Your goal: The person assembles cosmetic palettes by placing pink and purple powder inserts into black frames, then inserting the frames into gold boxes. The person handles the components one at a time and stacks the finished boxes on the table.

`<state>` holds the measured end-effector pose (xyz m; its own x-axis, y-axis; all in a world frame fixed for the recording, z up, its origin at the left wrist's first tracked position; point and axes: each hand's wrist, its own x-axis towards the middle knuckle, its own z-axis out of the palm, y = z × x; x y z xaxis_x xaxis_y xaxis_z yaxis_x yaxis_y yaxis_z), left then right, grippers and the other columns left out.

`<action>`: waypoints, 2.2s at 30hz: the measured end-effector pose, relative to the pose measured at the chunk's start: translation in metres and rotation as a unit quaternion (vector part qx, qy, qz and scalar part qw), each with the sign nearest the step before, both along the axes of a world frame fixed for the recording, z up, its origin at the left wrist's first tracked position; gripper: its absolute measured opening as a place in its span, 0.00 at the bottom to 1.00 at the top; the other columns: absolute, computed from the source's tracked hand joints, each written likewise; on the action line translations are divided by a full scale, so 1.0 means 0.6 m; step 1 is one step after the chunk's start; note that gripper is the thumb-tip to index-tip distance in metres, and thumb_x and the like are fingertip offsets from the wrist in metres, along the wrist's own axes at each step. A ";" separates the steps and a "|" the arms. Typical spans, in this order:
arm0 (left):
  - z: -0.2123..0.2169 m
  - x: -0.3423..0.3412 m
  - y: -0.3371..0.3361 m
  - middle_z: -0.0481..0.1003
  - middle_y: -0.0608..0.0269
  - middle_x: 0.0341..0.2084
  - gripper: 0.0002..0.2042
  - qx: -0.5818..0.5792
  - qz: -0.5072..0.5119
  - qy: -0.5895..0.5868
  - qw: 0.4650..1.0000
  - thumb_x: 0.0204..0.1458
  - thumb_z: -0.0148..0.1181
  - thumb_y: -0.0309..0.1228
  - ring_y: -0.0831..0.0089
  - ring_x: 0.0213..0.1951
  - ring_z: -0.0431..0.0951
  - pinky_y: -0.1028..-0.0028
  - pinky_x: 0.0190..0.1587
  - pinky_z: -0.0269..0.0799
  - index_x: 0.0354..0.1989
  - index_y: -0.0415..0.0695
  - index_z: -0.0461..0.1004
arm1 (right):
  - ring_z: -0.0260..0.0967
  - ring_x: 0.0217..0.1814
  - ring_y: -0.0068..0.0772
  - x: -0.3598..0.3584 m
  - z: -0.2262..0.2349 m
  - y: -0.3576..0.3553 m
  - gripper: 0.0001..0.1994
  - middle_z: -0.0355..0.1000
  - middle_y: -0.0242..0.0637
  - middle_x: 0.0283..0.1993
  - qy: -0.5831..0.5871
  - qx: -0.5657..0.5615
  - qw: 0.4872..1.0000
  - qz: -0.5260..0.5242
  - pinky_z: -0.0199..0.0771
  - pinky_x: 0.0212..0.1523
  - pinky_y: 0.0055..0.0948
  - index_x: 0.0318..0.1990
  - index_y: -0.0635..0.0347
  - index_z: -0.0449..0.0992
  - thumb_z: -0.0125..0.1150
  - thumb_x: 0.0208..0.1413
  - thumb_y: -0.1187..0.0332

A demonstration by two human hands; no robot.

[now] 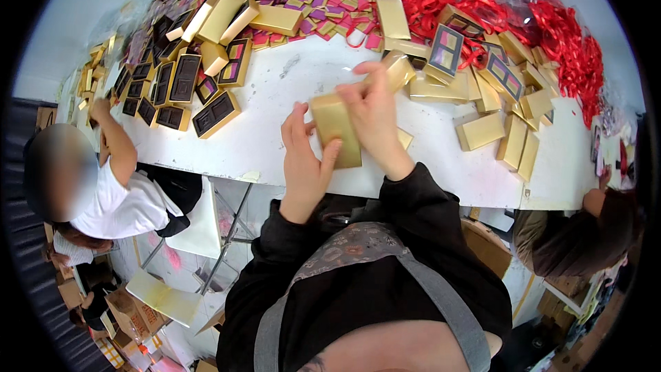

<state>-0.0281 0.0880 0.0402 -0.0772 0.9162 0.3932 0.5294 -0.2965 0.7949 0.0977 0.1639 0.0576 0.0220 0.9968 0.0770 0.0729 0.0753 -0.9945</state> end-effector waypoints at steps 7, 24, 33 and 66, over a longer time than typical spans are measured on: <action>0.000 -0.004 -0.001 0.52 0.54 0.63 0.33 -0.078 -0.050 -0.241 0.966 0.54 0.56 0.23 0.65 0.60 0.63 0.68 0.56 0.66 0.68 0.42 0.49 | 0.68 0.35 0.18 -0.005 -0.059 -0.040 0.09 0.74 0.36 0.46 0.196 0.033 0.972 0.125 0.70 0.37 0.22 0.39 0.62 0.71 0.63 0.56 0.71; 0.004 0.023 -0.015 0.58 0.54 0.63 0.29 -0.077 -0.080 -0.107 0.988 0.43 0.69 0.26 0.66 0.52 0.70 0.76 0.37 0.76 0.55 0.43 0.63 | 0.71 0.50 0.23 0.062 -0.018 -0.033 0.11 0.77 0.36 0.45 0.172 -0.158 0.952 0.199 0.72 0.49 0.24 0.46 0.66 0.78 0.61 0.59 0.69; 0.001 0.047 -0.008 0.56 0.52 0.67 0.31 -0.145 -0.174 -0.122 0.966 0.46 0.69 0.27 0.62 0.51 0.74 0.71 0.43 0.77 0.59 0.43 0.61 | 0.68 0.60 0.34 0.152 -0.023 -0.086 0.13 0.70 0.45 0.60 0.128 -0.121 0.956 0.235 0.65 0.61 0.30 0.53 0.66 0.76 0.54 0.62 0.75; -0.043 0.194 0.144 0.69 0.54 0.53 0.21 0.068 -0.308 0.053 0.948 0.43 0.68 0.28 0.51 0.61 0.65 0.52 0.63 0.60 0.48 0.42 0.71 | 0.69 0.61 0.41 0.213 0.003 0.454 0.18 0.65 0.43 0.65 -0.373 0.173 0.879 0.240 0.66 0.60 0.29 0.50 0.51 0.80 0.62 0.54 0.57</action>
<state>0.0882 0.1746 0.0146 0.5016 0.7154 0.4865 0.2979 -0.6708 0.6792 0.2253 0.4365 0.0593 -0.5795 0.7920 0.1920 0.5731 0.5636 -0.5949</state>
